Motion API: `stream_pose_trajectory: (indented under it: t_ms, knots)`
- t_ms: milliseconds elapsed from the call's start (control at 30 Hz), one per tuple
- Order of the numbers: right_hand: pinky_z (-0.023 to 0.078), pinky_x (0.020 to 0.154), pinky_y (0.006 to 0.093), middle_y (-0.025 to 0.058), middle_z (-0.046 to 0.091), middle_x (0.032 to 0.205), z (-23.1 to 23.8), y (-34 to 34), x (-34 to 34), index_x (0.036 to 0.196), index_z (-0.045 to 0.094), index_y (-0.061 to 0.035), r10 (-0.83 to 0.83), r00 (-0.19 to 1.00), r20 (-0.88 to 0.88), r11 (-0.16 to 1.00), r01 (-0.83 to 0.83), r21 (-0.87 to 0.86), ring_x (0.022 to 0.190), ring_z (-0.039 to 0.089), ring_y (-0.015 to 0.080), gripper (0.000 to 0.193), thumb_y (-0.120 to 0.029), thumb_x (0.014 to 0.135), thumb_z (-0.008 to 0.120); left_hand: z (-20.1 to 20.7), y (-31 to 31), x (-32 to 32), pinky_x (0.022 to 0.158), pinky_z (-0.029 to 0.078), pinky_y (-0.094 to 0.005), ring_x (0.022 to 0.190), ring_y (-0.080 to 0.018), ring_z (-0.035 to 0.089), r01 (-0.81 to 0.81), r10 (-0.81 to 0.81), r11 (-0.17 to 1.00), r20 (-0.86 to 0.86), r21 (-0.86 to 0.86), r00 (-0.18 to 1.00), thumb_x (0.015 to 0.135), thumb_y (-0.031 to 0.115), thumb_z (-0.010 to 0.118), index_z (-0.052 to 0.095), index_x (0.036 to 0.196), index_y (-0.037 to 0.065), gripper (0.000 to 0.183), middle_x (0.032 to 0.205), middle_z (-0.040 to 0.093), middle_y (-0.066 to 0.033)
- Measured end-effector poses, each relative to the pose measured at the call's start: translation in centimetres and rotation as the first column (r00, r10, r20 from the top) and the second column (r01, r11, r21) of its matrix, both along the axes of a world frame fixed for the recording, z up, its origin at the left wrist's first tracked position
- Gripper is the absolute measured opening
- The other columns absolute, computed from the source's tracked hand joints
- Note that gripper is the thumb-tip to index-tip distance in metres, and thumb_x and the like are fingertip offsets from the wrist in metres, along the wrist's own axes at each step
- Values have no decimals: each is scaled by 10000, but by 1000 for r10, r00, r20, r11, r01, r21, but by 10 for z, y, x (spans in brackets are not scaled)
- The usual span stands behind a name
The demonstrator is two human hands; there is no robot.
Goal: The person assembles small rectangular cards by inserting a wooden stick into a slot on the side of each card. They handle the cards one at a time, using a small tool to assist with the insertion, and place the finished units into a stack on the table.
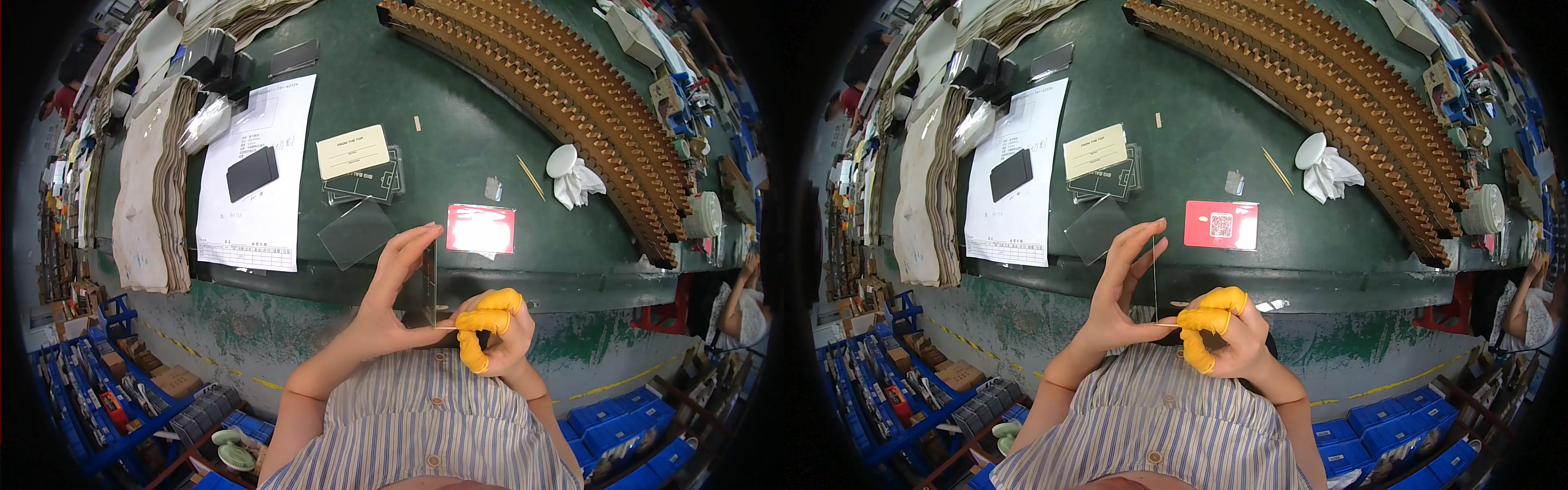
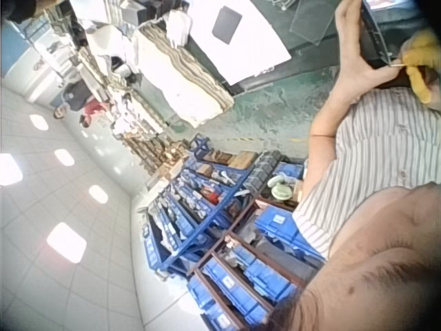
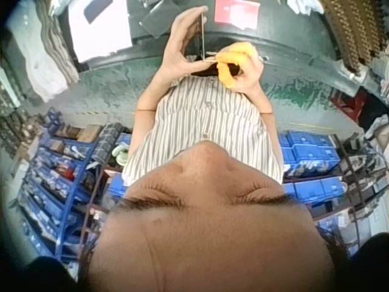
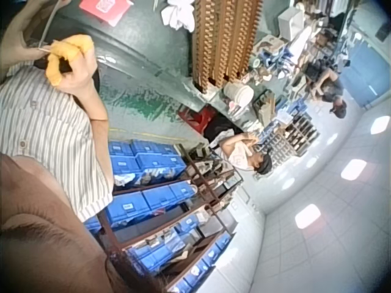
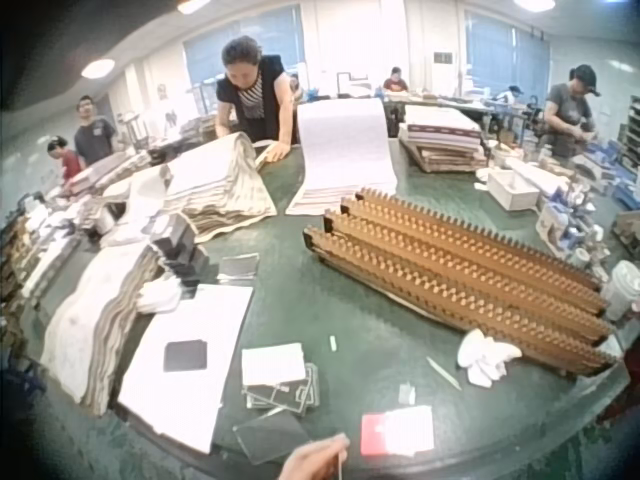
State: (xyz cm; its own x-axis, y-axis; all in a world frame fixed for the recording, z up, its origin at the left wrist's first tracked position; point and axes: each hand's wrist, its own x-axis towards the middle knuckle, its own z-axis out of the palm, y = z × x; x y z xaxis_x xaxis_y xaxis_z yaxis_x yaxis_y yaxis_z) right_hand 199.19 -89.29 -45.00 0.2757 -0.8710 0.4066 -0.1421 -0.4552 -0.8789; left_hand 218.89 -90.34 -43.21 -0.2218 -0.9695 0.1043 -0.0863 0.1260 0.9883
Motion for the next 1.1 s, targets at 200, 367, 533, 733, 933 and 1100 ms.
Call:
stream_pose_trajectory:
  t_ms: [200, 367, 533, 733, 933, 1100]
  knots:
    - [508, 701, 285, 102, 655, 891, -1, 0, 0, 921, 686, -47, -5, 1000, 9, 1000, 5, 13, 788, 643, 216, 307, -28, 626, 770, 1, 0, 0, 1161, 321, -462, 1410, -275, 324, -2, 2, 1000, -12, 15, 1000, 649, 138, 861, 336, 1467, 49, 976, 1455, 309, -135]
    - [503, 702, 284, 105, 658, 898, -2, 0, -1, 928, 689, -47, -1, 1000, 17, 1000, 0, 14, 789, 636, 214, 307, -35, 631, 769, 0, 1, 0, 1161, 321, -461, 1409, -273, 327, -3, 3, 1000, -19, 7, 1000, 648, 144, 860, 338, 1467, 51, 975, 1453, 310, -135]
    - [505, 702, 283, 105, 653, 890, 0, 0, -1, 923, 686, -43, 4, 1000, 16, 1000, -4, 9, 787, 635, 215, 303, -24, 631, 766, 0, 1, 0, 1160, 321, -462, 1408, -273, 327, -3, 4, 1000, -11, 10, 1000, 648, 137, 858, 338, 1467, 54, 974, 1455, 309, -134]
    - [507, 702, 283, 107, 647, 882, 0, -1, 0, 916, 679, -40, 4, 1000, 28, 1000, -5, 8, 776, 635, 219, 294, -8, 634, 758, 2, 1, 0, 1161, 321, -463, 1408, -273, 326, 8, -8, 1000, -16, 21, 1000, 655, 115, 852, 336, 1468, 56, 965, 1456, 309, -132]
    - [502, 694, 283, 109, 649, 888, -1, 0, -1, 919, 677, -41, 11, 999, 39, 1000, -12, 16, 777, 632, 221, 296, -12, 636, 757, 0, 2, -2, 1113, 342, -391, 1384, -244, 345, -3, 5, 1000, -51, 29, 999, 668, 135, 852, 358, 1486, 122, 956, 1468, 311, -99]
    - [495, 686, 281, 109, 650, 887, 0, -1, -2, 924, 678, -42, 4, 1000, 17, 1000, -5, 1, 778, 627, 225, 298, -16, 638, 758, 0, 1, -2, 1145, 326, -440, 1405, -268, 328, 8, -7, 1000, -39, 16, 999, 657, 115, 853, 338, 1477, 76, 969, 1462, 306, -121]
